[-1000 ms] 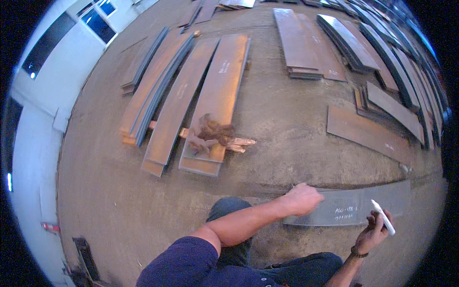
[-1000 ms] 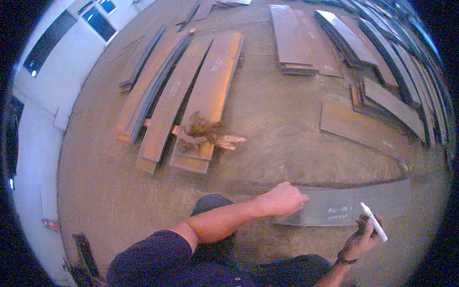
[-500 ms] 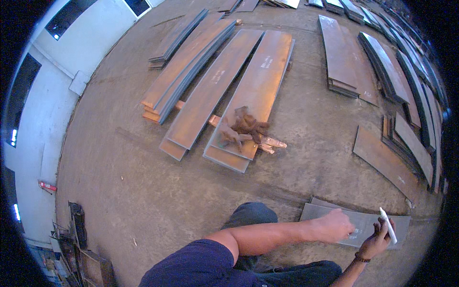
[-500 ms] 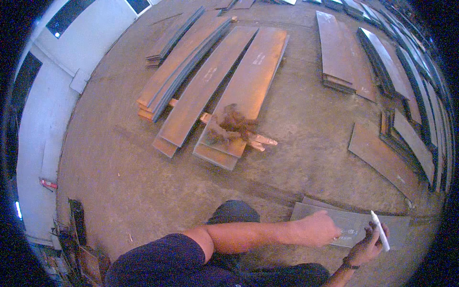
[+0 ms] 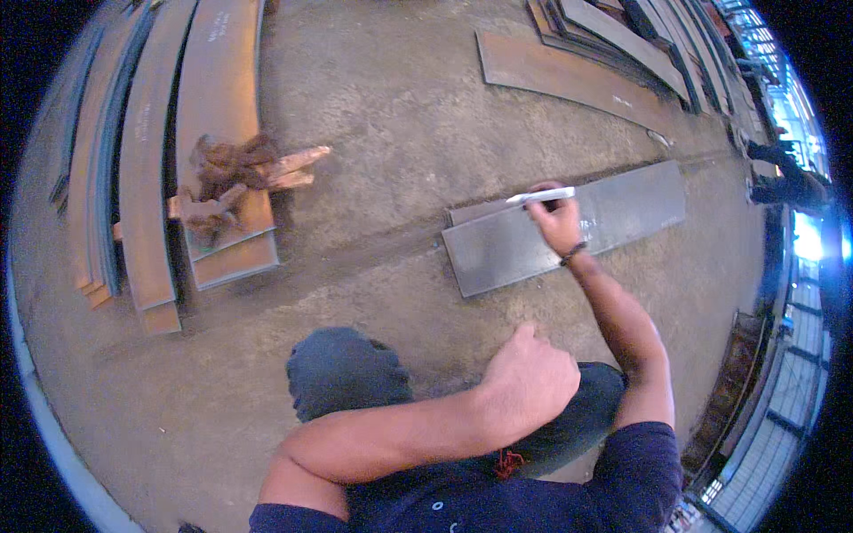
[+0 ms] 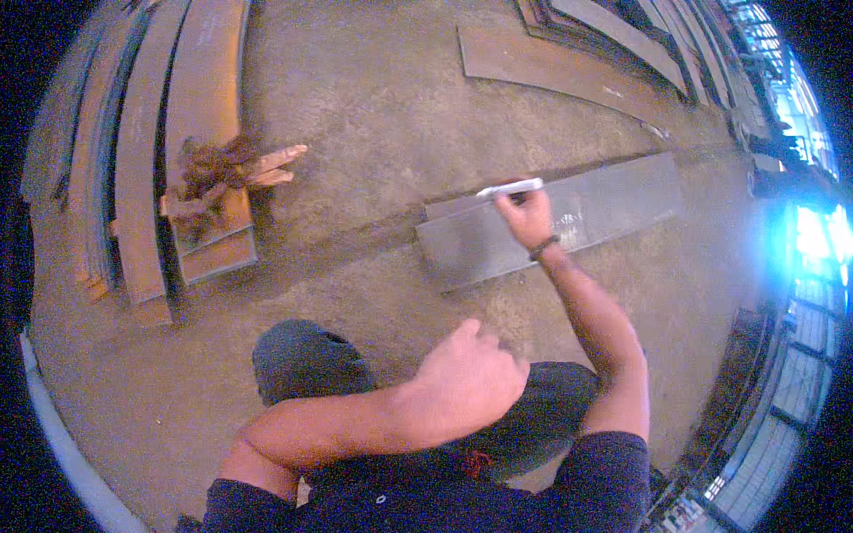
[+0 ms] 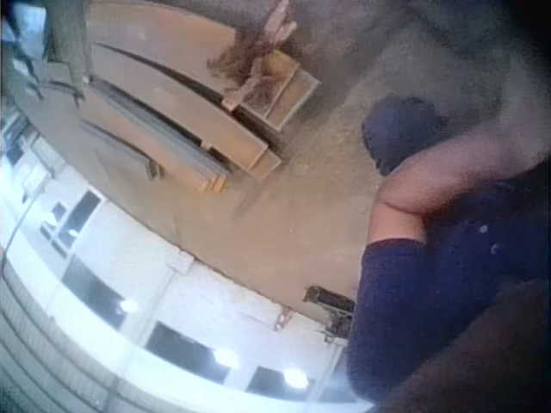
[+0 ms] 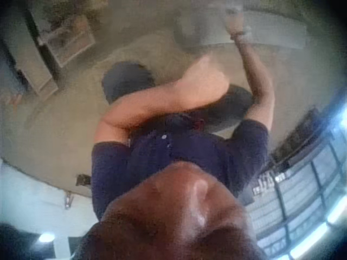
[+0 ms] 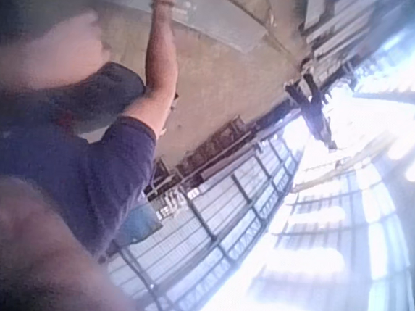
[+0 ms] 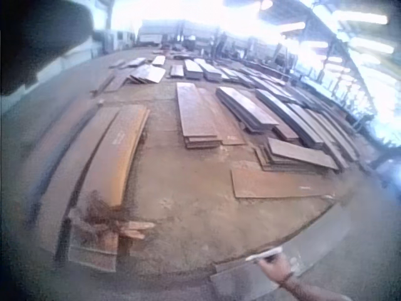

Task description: The person walks through a workshop and uses a white marker to write codes on multiple metal sheets laid on the floor. The person moves between stacks, writes on individual sheets, and continues marking additional pieces.

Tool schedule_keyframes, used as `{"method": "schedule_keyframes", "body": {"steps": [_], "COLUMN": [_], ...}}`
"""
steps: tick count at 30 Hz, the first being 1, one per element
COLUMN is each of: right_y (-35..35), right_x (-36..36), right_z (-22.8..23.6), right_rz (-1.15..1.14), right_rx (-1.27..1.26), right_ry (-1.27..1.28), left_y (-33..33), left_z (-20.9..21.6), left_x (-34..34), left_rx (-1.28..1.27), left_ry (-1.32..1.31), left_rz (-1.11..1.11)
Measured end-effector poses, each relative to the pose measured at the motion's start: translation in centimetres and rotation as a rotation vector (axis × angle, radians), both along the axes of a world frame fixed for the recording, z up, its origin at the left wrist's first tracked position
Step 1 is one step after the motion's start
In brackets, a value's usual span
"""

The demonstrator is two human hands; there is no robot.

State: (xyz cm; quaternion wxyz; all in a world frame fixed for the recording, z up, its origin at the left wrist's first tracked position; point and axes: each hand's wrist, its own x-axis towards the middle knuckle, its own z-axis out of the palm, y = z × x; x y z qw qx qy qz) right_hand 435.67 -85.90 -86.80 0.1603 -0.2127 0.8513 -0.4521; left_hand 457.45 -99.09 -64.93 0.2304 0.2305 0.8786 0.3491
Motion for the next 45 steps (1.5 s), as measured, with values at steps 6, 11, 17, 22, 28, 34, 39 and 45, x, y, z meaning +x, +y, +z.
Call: {"method": "schedule_keyframes", "body": {"steps": [6,11,17,22,28,34,39,45], "right_y": [5.9,6.4,5.7,5.2,6.0,6.1,7.3,6.8], "right_x": [6.1,5.2,5.5,5.8,6.0,5.4,5.1,5.2], "right_z": [-6.4,-6.8,-6.2,-5.9,-5.9,-6.6,-5.9,-6.3], "right_rz": [-0.066,-0.100,-0.028,0.031,0.131,-0.014,0.036,0.040], "right_rx": [0.130,0.091,0.245,0.242,0.339,0.196,0.465,0.214], "right_ry": [-0.136,-0.119,-0.041,0.060,0.068,-0.015,-0.040,-0.014], "left_y": [0.0,1.5,3.0,3.7,3.8,3.6,3.5,3.3], "left_z": [0.5,0.1,-0.6,-1.3,-1.4,-1.6,-1.6,-1.5], "left_x": [1.7,1.3,1.6,1.6,1.1,0.7,0.4,0.2], "left_rx": [-0.018,-0.065,-0.060,-0.096,-0.115,-0.102,-0.091,-0.096], "left_ry": [-0.060,-0.020,-0.043,-0.033,-0.026,-0.011,-0.025,-0.035], "left_rz": [-0.082,-0.054,-0.119,-0.071,-0.046,-0.082,-0.065,-0.079]}}
